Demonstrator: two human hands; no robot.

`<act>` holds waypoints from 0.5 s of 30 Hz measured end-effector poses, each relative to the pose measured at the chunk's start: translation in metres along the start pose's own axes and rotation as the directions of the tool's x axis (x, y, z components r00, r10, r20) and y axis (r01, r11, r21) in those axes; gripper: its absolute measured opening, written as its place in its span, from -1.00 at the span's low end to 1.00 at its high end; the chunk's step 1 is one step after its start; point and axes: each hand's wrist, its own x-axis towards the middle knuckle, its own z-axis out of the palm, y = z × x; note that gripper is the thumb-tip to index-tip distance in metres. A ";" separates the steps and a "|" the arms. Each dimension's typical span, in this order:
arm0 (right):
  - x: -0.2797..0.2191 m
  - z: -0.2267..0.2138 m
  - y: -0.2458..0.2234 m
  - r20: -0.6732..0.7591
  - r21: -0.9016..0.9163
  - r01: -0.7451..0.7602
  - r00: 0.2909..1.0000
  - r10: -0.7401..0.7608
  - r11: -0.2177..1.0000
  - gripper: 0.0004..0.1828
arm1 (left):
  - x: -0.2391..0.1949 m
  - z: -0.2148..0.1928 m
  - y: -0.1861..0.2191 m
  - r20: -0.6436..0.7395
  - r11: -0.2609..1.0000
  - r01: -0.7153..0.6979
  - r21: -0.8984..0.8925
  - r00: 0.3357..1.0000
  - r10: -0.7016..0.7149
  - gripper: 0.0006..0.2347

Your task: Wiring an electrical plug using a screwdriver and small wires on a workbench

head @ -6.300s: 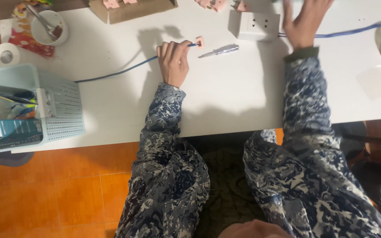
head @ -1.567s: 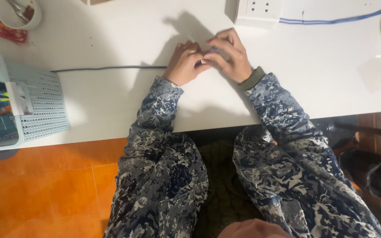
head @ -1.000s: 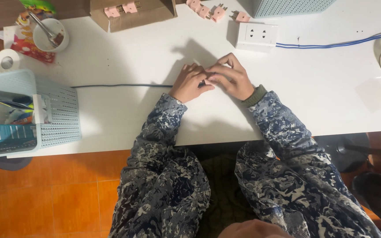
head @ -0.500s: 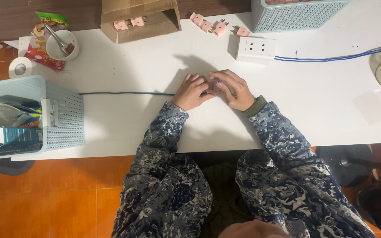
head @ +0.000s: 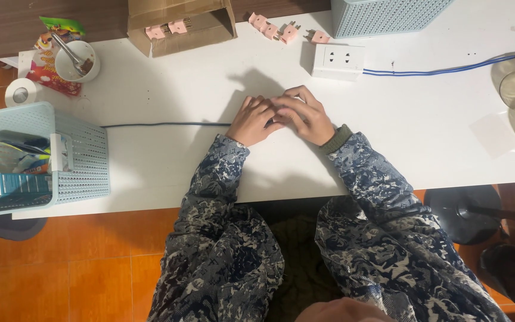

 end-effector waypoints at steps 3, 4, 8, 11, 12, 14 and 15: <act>-0.001 0.001 0.003 -0.015 0.040 -0.017 1.000 0.018 0.999 -0.66 | -0.002 0.006 -0.004 -0.022 0.998 -0.043 0.040 0.999 0.044 -0.65; 0.000 0.001 0.004 -0.008 0.033 0.002 1.000 -0.002 0.999 -0.65 | -0.002 -0.002 0.002 -0.031 0.998 -0.030 0.047 0.999 0.031 -0.63; -0.003 0.002 0.006 0.000 -0.001 0.008 1.000 -0.008 1.000 -0.71 | 0.002 -0.006 0.003 -0.003 1.000 0.006 0.024 1.000 -0.006 -0.59; -0.002 0.001 0.003 -0.010 0.015 -0.019 1.000 0.019 1.000 -0.63 | -0.001 0.018 -0.016 -0.042 0.997 -0.054 0.054 0.998 0.057 -0.61; 0.000 -0.001 0.000 -0.009 0.015 -0.021 1.000 0.022 1.000 -0.63 | -0.001 0.016 -0.013 -0.042 0.997 -0.054 0.051 0.998 0.056 -0.61; 0.005 -0.002 -0.006 0.003 0.056 -0.006 1.000 0.006 0.998 -0.58 | -0.002 0.011 -0.006 -0.089 0.998 -0.056 0.041 0.994 0.059 -0.60; 0.003 0.000 -0.004 0.005 0.060 -0.007 1.000 0.007 0.998 -0.58 | -0.002 0.005 -0.001 -0.087 0.998 -0.052 0.040 0.995 0.055 -0.60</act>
